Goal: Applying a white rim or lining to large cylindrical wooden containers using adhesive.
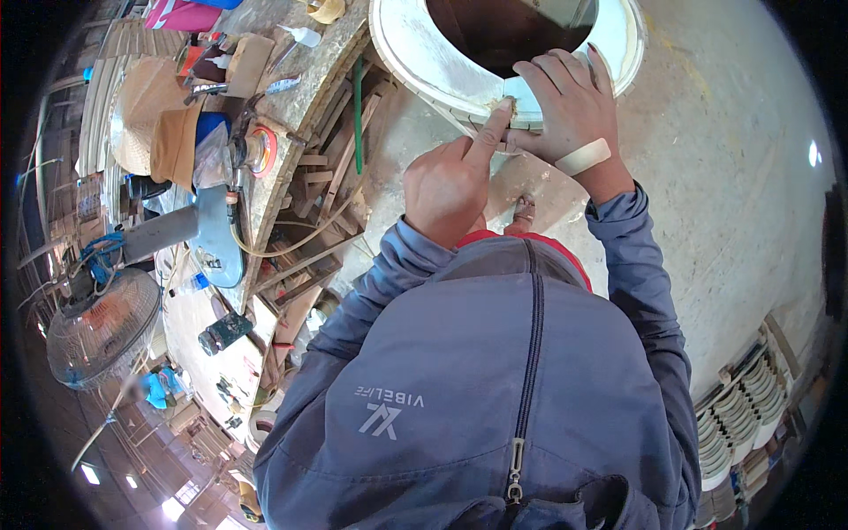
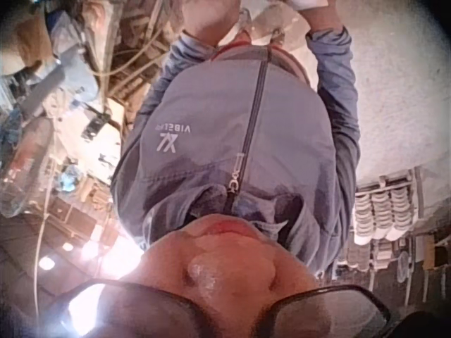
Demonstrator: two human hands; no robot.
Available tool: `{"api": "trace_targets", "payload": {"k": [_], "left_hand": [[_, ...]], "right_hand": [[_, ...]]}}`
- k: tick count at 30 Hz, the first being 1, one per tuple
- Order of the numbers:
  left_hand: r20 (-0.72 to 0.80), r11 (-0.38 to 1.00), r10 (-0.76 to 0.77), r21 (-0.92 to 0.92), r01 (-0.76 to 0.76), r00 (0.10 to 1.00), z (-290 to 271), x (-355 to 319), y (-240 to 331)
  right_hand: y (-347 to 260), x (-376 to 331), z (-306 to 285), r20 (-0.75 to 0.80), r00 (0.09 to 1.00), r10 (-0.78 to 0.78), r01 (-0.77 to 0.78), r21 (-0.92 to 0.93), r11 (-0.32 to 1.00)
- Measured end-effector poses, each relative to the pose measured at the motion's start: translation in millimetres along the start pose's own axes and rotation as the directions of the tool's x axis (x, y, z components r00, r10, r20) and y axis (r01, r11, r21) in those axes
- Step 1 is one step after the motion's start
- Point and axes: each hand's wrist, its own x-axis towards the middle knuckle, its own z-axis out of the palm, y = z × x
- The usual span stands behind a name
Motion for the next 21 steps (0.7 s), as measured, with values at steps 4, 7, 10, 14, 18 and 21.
{"api": "trace_targets", "payload": {"k": [4,7,10,14,18,21], "left_hand": [[0.089,0.998,-0.061,0.029,0.059,0.994,-6,-4,2],[0.129,0.994,-0.1,0.044,0.095,0.987,-11,-9,4],[0.141,0.99,-0.131,0.067,0.123,0.981,-6,-5,6],[0.226,0.985,-0.173,0.01,0.175,0.959,-14,-8,8],[0.223,0.985,-0.159,-0.026,0.169,0.962,-15,-8,7],[0.215,0.988,-0.146,-0.017,0.154,0.966,-16,-7,6]], "right_hand": [[2,-2,1,-0.014,1.0,-0.011,0.011,-0.017,1.0],[1,0,0,-0.037,0.999,-0.036,0.036,0.004,0.999],[0,1,-1,-0.037,0.999,-0.038,0.038,0.006,0.999],[1,0,2,-0.061,0.997,-0.04,0.041,0.004,0.999],[1,1,1,-0.066,0.997,-0.036,0.037,0.017,0.999],[1,1,1,-0.053,0.998,-0.025,0.026,0.014,1.0]]}}
